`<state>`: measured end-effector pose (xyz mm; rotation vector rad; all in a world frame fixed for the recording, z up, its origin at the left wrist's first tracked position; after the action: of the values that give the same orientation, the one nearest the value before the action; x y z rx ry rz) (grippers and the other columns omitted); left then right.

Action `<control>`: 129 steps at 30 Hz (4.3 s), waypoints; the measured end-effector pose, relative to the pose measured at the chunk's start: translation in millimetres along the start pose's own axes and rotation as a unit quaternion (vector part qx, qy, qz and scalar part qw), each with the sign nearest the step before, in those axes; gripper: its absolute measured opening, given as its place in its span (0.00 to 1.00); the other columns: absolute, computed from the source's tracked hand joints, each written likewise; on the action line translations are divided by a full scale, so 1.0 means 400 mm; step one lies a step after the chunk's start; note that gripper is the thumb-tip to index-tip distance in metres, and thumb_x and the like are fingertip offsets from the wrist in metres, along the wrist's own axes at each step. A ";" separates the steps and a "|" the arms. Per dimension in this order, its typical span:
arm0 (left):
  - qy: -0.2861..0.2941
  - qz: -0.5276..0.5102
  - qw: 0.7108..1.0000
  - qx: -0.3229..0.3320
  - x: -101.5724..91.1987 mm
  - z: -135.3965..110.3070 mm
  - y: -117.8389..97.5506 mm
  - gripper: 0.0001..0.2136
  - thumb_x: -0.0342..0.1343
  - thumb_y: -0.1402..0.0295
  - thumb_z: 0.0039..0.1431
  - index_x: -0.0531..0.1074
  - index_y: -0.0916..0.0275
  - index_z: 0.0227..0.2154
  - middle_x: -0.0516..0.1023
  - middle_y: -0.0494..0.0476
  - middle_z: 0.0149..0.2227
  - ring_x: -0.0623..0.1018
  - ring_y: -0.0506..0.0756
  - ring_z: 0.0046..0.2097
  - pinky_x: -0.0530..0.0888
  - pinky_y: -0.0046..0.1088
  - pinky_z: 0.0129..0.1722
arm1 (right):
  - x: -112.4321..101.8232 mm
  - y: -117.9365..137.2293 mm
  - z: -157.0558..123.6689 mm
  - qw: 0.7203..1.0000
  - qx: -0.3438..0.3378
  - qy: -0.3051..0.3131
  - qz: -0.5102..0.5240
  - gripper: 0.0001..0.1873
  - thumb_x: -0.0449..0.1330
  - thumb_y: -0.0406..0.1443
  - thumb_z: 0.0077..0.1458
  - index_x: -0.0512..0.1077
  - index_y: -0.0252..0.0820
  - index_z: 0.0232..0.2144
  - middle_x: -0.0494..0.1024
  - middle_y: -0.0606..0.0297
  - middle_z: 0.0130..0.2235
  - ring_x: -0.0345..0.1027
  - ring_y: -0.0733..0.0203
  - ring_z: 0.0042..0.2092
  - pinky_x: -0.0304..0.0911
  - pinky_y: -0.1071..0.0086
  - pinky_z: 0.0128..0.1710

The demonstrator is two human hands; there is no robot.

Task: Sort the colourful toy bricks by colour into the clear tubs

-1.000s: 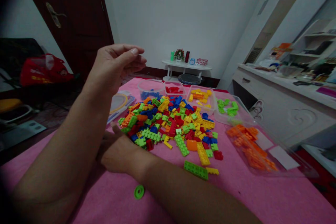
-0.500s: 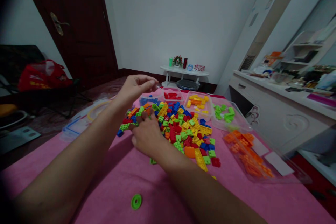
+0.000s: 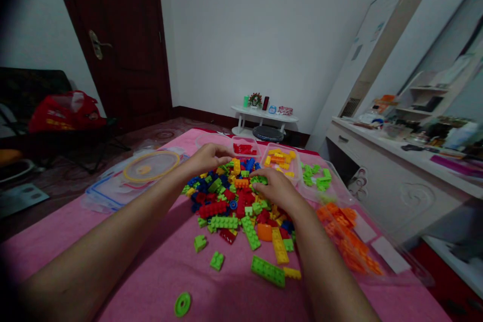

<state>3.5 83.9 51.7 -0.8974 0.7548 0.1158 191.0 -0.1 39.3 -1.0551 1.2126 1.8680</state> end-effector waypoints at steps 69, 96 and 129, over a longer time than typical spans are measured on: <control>0.055 -0.303 0.943 -0.130 0.089 -0.038 -0.077 0.16 0.56 0.72 0.45 0.73 0.66 0.40 0.69 0.46 0.20 0.69 0.45 0.21 0.71 0.22 0.24 | -0.009 0.088 -0.001 0.980 0.055 -0.112 0.157 0.25 0.66 0.41 0.42 0.69 0.39 0.44 0.74 0.66 0.32 0.64 0.67 0.28 0.58 0.73 0.26; 0.060 -0.217 0.972 -0.060 0.113 -0.010 -0.016 0.10 0.54 0.68 0.51 0.75 0.67 0.34 0.77 0.55 0.27 0.74 0.49 0.26 0.70 0.22 0.24 | -0.250 -0.214 -0.283 0.923 0.277 -0.009 -0.266 0.20 0.59 0.52 0.47 0.75 0.45 0.36 0.78 0.56 0.36 0.71 0.53 0.34 0.60 0.65 0.31; 0.137 0.147 0.977 -0.065 -0.026 -0.059 -0.032 0.16 0.59 0.80 0.30 0.79 0.58 0.27 0.74 0.47 0.20 0.69 0.49 0.23 0.61 0.21 0.23 | 0.110 0.036 0.028 0.987 0.095 -0.079 -0.106 0.14 0.57 0.36 0.51 0.67 0.43 0.42 0.72 0.59 0.43 0.66 0.56 0.45 0.58 0.67 0.43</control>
<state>-11.9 60.2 57.7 -0.9310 1.1465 0.3100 155.6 9.8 8.9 -0.8786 1.1146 1.6065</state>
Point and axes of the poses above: each hand's wrist, its own z-axis towards the middle knuckle, its own x-axis out of the palm, y = z × x, the point moved 5 cm from there along z, towards the middle knuckle
